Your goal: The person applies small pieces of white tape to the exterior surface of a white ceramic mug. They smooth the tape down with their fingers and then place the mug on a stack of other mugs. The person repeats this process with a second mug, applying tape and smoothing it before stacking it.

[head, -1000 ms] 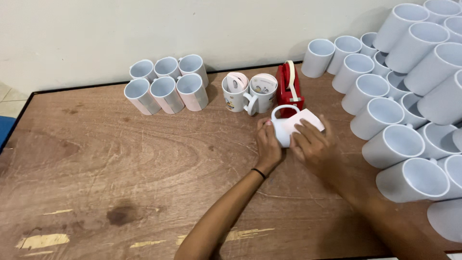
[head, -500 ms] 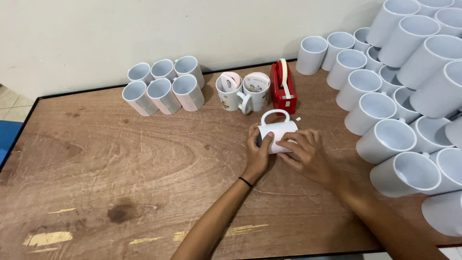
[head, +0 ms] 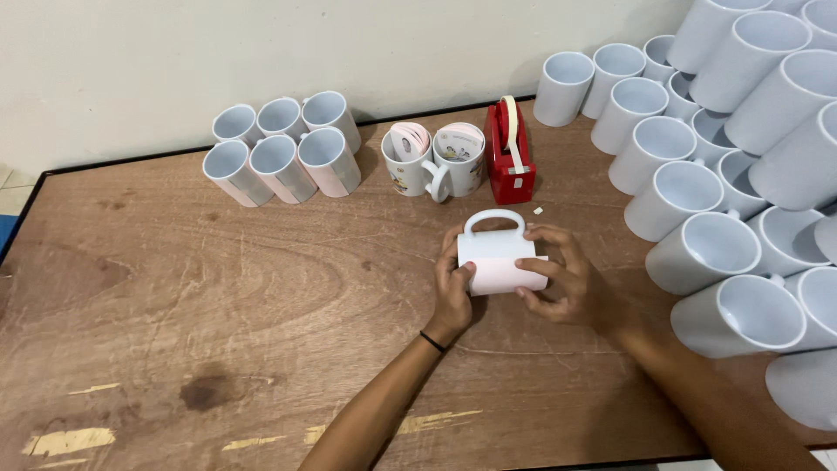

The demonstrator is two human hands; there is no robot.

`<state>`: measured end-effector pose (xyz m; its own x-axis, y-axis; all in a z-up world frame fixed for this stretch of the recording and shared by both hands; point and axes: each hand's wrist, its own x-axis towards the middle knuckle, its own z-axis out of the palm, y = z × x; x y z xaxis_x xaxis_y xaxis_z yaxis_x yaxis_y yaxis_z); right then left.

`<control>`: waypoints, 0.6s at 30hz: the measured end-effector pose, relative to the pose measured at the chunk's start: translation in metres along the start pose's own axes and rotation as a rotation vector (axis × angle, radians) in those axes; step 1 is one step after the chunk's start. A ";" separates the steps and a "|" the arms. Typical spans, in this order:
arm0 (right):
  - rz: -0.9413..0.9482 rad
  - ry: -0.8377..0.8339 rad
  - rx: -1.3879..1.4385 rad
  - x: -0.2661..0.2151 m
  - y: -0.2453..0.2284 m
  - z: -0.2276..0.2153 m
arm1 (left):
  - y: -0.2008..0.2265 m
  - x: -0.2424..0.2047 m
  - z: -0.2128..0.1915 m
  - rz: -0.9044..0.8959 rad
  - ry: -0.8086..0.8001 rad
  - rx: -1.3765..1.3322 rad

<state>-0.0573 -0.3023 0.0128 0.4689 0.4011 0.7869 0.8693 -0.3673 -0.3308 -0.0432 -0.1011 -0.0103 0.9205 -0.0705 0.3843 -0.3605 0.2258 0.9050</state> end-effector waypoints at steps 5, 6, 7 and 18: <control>-0.019 0.039 0.050 -0.006 0.003 0.008 | 0.006 -0.004 -0.001 0.035 0.001 -0.026; 0.005 0.051 0.074 -0.007 0.003 0.010 | 0.002 -0.004 -0.003 0.030 0.002 -0.054; 0.006 0.050 0.077 -0.007 0.003 0.010 | 0.003 -0.003 -0.003 0.027 0.005 -0.052; 0.214 0.003 0.261 -0.001 -0.002 0.009 | -0.009 -0.001 -0.005 0.018 0.008 -0.061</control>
<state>-0.0580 -0.2941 0.0079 0.6453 0.3353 0.6864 0.7618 -0.2151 -0.6111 -0.0404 -0.0979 -0.0194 0.9154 -0.0579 0.3983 -0.3671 0.2853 0.8853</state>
